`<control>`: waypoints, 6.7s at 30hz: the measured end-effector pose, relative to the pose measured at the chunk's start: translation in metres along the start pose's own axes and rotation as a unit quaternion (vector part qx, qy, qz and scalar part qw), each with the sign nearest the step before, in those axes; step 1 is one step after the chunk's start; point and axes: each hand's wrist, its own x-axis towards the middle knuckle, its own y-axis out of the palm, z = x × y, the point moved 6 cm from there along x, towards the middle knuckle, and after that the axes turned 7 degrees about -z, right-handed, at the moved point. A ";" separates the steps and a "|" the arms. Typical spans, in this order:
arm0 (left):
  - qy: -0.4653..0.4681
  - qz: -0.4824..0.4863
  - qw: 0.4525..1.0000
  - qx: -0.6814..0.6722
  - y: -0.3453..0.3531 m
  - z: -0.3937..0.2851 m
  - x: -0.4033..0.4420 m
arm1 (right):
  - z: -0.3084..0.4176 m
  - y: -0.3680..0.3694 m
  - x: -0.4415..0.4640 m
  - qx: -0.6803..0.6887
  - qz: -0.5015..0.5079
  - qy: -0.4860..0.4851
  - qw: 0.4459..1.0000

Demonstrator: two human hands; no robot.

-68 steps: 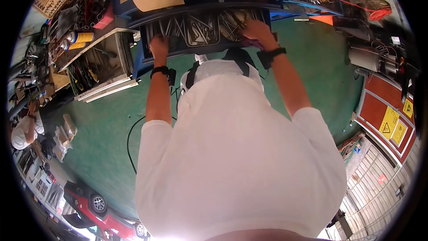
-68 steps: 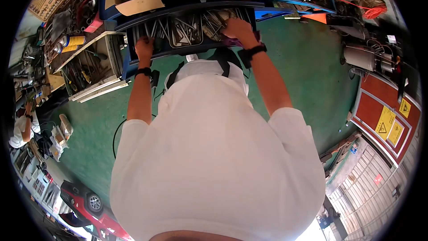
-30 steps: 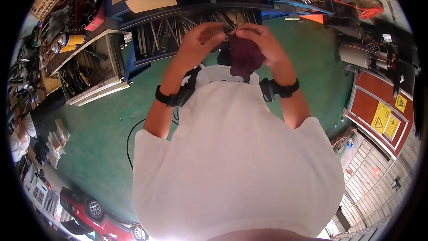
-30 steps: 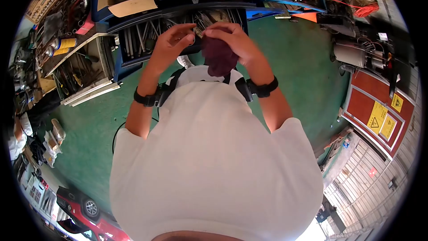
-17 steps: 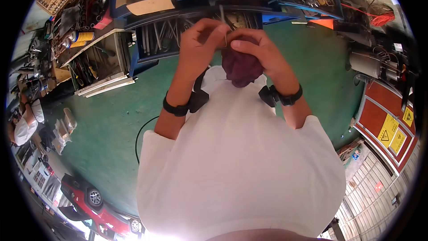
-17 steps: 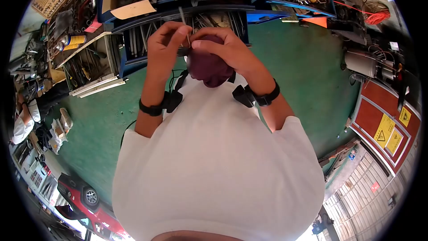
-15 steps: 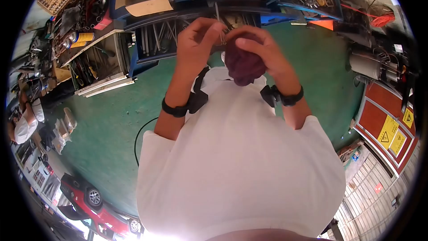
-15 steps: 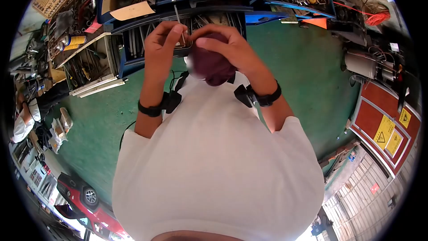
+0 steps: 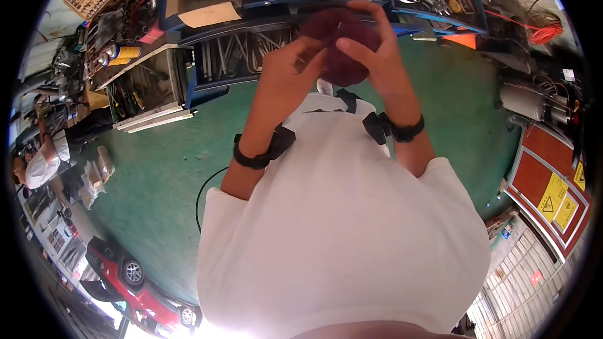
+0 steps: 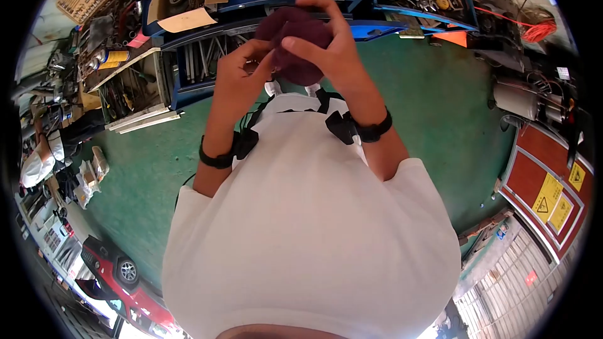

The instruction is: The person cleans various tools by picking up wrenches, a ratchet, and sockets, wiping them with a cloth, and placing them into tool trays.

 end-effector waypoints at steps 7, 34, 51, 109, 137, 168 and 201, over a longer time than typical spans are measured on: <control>0.017 -0.024 1.000 -0.006 0.003 0.002 -0.003 | 0.004 -0.016 0.003 0.067 -0.084 -0.034 0.994; -0.037 0.071 0.997 0.012 0.061 0.055 -0.026 | -0.045 -0.072 -0.039 -0.110 0.003 -0.009 0.994; -0.019 0.049 0.998 0.022 0.098 0.037 -0.044 | 0.025 -0.189 0.012 0.042 -0.162 -0.081 0.982; -0.008 -0.024 0.999 -0.027 0.157 0.050 0.007 | -0.007 -0.147 -0.075 -0.505 -0.066 -0.257 0.822; -0.209 0.242 0.934 -0.160 0.146 0.075 0.052 | -0.002 -0.101 -0.100 -0.447 -0.122 -0.149 0.874; -0.183 0.109 0.972 0.103 0.047 0.285 0.146 | -0.094 -0.152 -0.153 -0.501 -0.203 0.101 0.835; -0.089 0.267 0.951 0.126 0.066 0.210 0.076 | -0.098 -0.172 -0.083 -0.455 -0.087 0.104 0.880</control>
